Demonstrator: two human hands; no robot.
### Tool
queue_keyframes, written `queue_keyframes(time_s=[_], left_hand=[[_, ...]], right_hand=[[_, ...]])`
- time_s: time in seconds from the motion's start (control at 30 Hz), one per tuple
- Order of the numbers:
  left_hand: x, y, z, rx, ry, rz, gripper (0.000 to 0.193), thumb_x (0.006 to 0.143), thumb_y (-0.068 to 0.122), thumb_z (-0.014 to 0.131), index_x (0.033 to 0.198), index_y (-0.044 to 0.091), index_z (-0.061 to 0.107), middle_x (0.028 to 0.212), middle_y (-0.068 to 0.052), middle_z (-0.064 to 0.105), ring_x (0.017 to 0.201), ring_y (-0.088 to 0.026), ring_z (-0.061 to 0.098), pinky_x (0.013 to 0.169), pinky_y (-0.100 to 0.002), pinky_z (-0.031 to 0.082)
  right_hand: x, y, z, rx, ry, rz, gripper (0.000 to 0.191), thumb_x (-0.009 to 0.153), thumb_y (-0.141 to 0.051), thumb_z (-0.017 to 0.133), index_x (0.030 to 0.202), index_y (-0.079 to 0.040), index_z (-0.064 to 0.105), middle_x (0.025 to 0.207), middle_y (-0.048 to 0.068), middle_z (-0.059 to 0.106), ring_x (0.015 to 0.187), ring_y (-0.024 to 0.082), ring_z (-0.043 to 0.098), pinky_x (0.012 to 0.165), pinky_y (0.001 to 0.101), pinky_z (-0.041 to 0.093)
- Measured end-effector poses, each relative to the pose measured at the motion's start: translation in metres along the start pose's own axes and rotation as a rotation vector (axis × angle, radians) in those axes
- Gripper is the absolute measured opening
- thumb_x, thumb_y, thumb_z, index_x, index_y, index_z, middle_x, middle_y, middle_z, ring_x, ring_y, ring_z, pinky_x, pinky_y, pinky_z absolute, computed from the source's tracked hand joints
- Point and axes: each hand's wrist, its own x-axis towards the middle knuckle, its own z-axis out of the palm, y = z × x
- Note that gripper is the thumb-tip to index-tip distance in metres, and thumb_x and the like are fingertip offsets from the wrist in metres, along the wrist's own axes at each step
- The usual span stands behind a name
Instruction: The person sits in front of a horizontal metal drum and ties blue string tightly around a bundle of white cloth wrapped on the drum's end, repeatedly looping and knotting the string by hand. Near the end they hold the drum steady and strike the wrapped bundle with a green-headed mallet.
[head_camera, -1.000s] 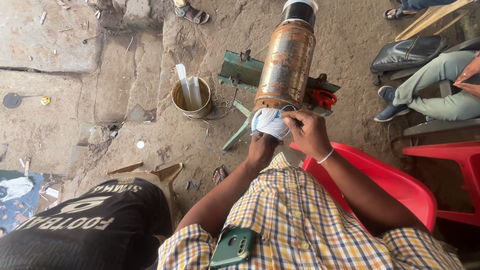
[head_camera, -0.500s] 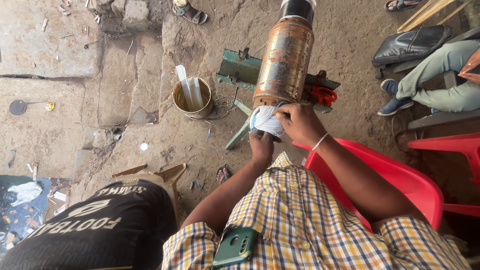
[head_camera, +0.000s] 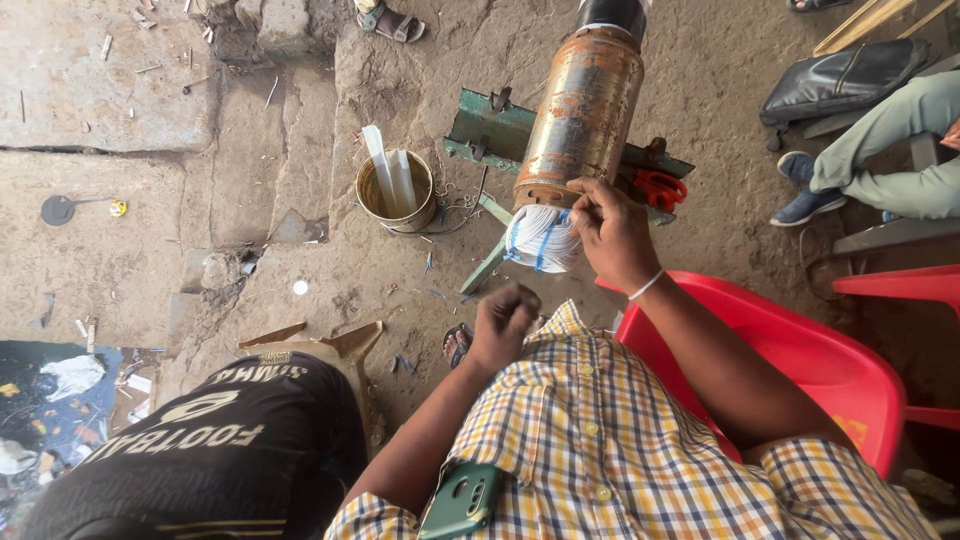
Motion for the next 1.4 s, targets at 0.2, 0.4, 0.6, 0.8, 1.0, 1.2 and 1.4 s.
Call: queue_keyframes(time_s=[0.2, 0.4, 0.6, 0.8, 1.0, 1.2, 1.4], left_hand=[[0.019, 0.002, 0.01, 0.161, 0.168, -0.245, 0.022, 0.105, 0.017, 0.058, 0.114, -0.003, 0.064, 0.092, -0.01, 0.07, 0.073, -0.012, 0.066, 0.066, -0.027, 0.056], [0.063, -0.023, 0.017, 0.015, 0.184, -0.26, 0.041, 0.104, 0.012, 0.052, 0.143, 0.002, 0.044, 0.108, -0.011, 0.074, 0.073, -0.015, 0.07, 0.066, -0.029, 0.06], [0.084, -0.053, 0.03, 0.054, 0.143, -0.229, 0.016, 0.103, 0.002, 0.047, 0.116, -0.005, 0.054, 0.091, -0.015, 0.076, 0.071, -0.018, 0.075, 0.066, -0.031, 0.062], [0.091, -0.062, 0.028, 0.158, 0.09, -0.161, 0.013, 0.095, -0.008, 0.046, 0.105, -0.006, 0.054, 0.077, -0.015, 0.075, 0.067, -0.02, 0.074, 0.063, -0.033, 0.06], [0.094, -0.058, 0.032, -0.004, 0.081, -0.112, 0.018, 0.094, -0.011, 0.046, 0.106, -0.005, 0.057, 0.083, -0.015, 0.073, 0.068, -0.018, 0.073, 0.06, -0.033, 0.059], [0.093, -0.067, 0.034, 0.313, 0.248, 0.334, 0.017, 0.082, -0.008, 0.067, 0.099, -0.006, 0.069, 0.088, -0.014, 0.075, 0.082, -0.015, 0.069, 0.07, -0.032, 0.056], [0.091, -0.066, 0.045, -0.123, 0.319, 0.004, 0.015, 0.102, 0.005, 0.061, 0.094, -0.005, 0.069, 0.079, -0.009, 0.072, 0.067, -0.012, 0.067, 0.058, -0.029, 0.056]], right_hand=[[-0.002, 0.011, -0.001, -0.051, 0.067, -0.058, 0.024, 0.098, -0.004, 0.071, 0.122, -0.002, 0.066, 0.096, 0.008, 0.073, 0.087, 0.019, 0.073, 0.077, 0.0333, 0.059], [-0.004, 0.014, -0.005, -0.212, 0.07, -0.186, 0.014, 0.1, -0.006, 0.068, 0.114, -0.003, 0.071, 0.108, 0.013, 0.074, 0.1, 0.029, 0.071, 0.088, 0.0401, 0.057], [-0.003, 0.014, -0.007, -0.444, -0.01, -0.316, 0.024, 0.099, -0.005, 0.06, 0.122, -0.006, 0.069, 0.109, 0.015, 0.073, 0.105, 0.034, 0.069, 0.091, 0.0442, 0.056], [-0.002, 0.011, -0.013, -0.621, -0.108, -0.367, 0.04, 0.091, -0.002, 0.061, 0.13, -0.009, 0.065, 0.108, 0.015, 0.073, 0.104, 0.034, 0.067, 0.089, 0.0457, 0.056], [-0.006, 0.004, -0.017, -0.628, -0.212, -0.375, 0.04, 0.087, -0.016, 0.068, 0.126, -0.01, 0.063, 0.12, 0.012, 0.07, 0.114, 0.034, 0.064, 0.096, 0.0464, 0.055], [-0.019, 0.002, -0.016, -0.563, -0.213, -0.372, 0.065, 0.079, -0.048, 0.077, 0.125, -0.006, 0.061, 0.125, 0.017, 0.064, 0.115, 0.039, 0.061, 0.095, 0.0504, 0.053], [-0.021, 0.013, -0.004, -0.526, -0.097, -0.357, 0.035, 0.1, -0.032, 0.07, 0.126, -0.01, 0.062, 0.118, 0.011, 0.069, 0.11, 0.034, 0.069, 0.094, 0.0454, 0.057]])
